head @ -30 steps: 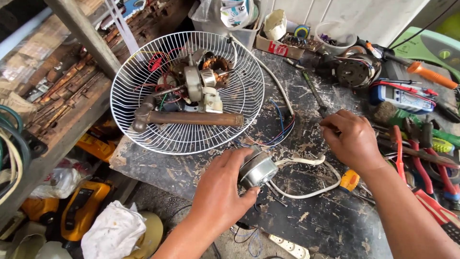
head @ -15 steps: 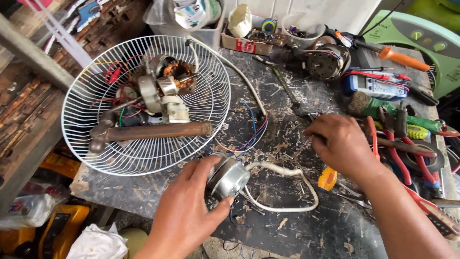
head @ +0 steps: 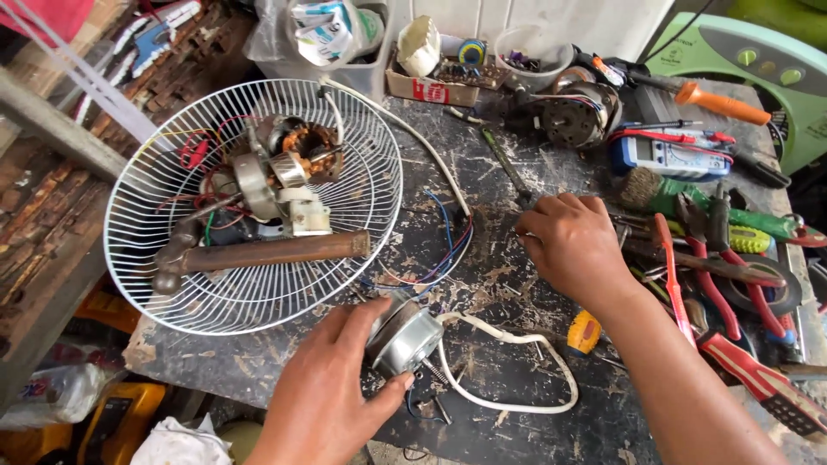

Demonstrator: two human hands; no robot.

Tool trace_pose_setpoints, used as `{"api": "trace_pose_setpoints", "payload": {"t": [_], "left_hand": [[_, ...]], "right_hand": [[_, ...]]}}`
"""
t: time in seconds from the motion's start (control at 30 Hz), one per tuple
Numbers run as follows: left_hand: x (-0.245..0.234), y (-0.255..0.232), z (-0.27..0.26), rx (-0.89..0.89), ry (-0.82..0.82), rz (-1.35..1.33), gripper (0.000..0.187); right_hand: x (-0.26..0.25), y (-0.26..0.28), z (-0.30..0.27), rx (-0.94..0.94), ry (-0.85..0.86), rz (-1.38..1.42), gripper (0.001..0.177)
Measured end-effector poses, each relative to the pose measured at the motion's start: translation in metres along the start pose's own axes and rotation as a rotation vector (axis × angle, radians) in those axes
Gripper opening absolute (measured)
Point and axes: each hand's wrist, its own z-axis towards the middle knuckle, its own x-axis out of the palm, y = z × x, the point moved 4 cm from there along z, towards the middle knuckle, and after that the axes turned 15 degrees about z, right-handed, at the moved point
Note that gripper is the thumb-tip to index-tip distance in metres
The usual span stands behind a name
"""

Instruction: Disassembling and repairing a fan motor housing using a screwdriver and hammer on a workbench.

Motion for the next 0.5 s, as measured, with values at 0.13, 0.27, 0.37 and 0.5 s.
{"api": "trace_pose_setpoints", "payload": {"t": [0.13,0.27,0.37,0.5], "left_hand": [[-0.003,-0.001,-0.005,0.082,-0.047,-0.051,0.081],[-0.011,-0.001,-0.013,0.127,-0.018,-0.139,0.082],[-0.012,0.004,-0.015,0.12,-0.13,-0.219,0.087],[-0.002,0.006,-0.018,0.15,-0.251,-0.274,0.084]], "right_hand": [[-0.004,0.008,0.002,-0.062,0.03,-0.065,0.008],[-0.016,0.012,-0.002,0.033,0.001,0.15,0.007],[-0.045,0.031,-0.004,0.106,-0.063,0.469,0.013],[-0.076,0.084,-0.013,0.252,-0.058,0.554,0.012]]}}
